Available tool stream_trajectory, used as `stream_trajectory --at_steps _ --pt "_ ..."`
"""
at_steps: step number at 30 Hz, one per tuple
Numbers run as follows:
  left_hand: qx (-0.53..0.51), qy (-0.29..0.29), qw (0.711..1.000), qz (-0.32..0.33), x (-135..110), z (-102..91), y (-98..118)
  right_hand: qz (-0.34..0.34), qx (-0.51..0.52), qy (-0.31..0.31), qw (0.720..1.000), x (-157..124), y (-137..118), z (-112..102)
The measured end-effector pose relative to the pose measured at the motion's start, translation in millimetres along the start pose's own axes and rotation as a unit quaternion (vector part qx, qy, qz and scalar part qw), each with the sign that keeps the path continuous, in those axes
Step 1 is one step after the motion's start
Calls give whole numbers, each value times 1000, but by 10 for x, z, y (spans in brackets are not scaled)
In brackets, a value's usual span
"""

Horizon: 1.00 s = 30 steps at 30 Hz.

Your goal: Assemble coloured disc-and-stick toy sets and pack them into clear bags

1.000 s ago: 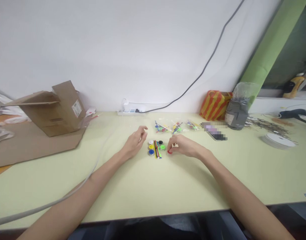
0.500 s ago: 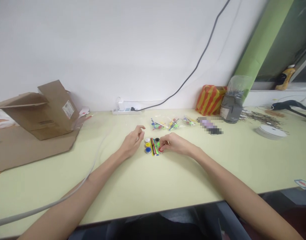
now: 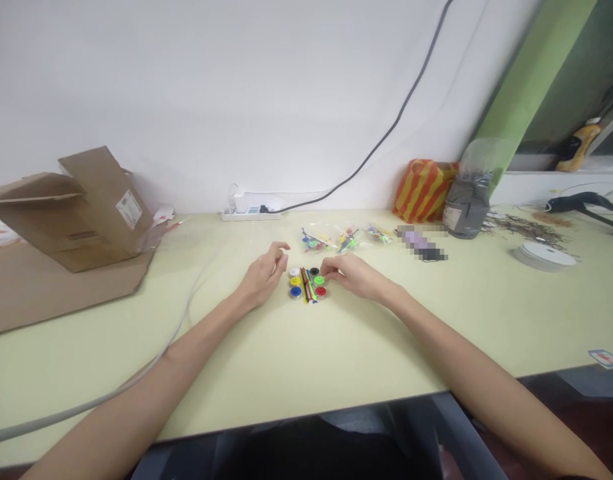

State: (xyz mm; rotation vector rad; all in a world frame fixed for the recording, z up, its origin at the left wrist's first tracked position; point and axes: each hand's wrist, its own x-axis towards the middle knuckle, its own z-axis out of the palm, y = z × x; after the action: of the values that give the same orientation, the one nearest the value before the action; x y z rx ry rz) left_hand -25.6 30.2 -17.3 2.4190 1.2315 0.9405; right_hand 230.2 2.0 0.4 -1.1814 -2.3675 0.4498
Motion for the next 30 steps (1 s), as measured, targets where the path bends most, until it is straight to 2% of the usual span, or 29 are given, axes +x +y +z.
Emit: stream_trajectory --at_steps 18,30 --pt "-4 -5 1000 -7 3 15 -10 -20 33 -10 999 -7 -27 -6" --pt "-9 2 1000 -7 -7 11 -11 1 36 -12 999 -12 15 -21"
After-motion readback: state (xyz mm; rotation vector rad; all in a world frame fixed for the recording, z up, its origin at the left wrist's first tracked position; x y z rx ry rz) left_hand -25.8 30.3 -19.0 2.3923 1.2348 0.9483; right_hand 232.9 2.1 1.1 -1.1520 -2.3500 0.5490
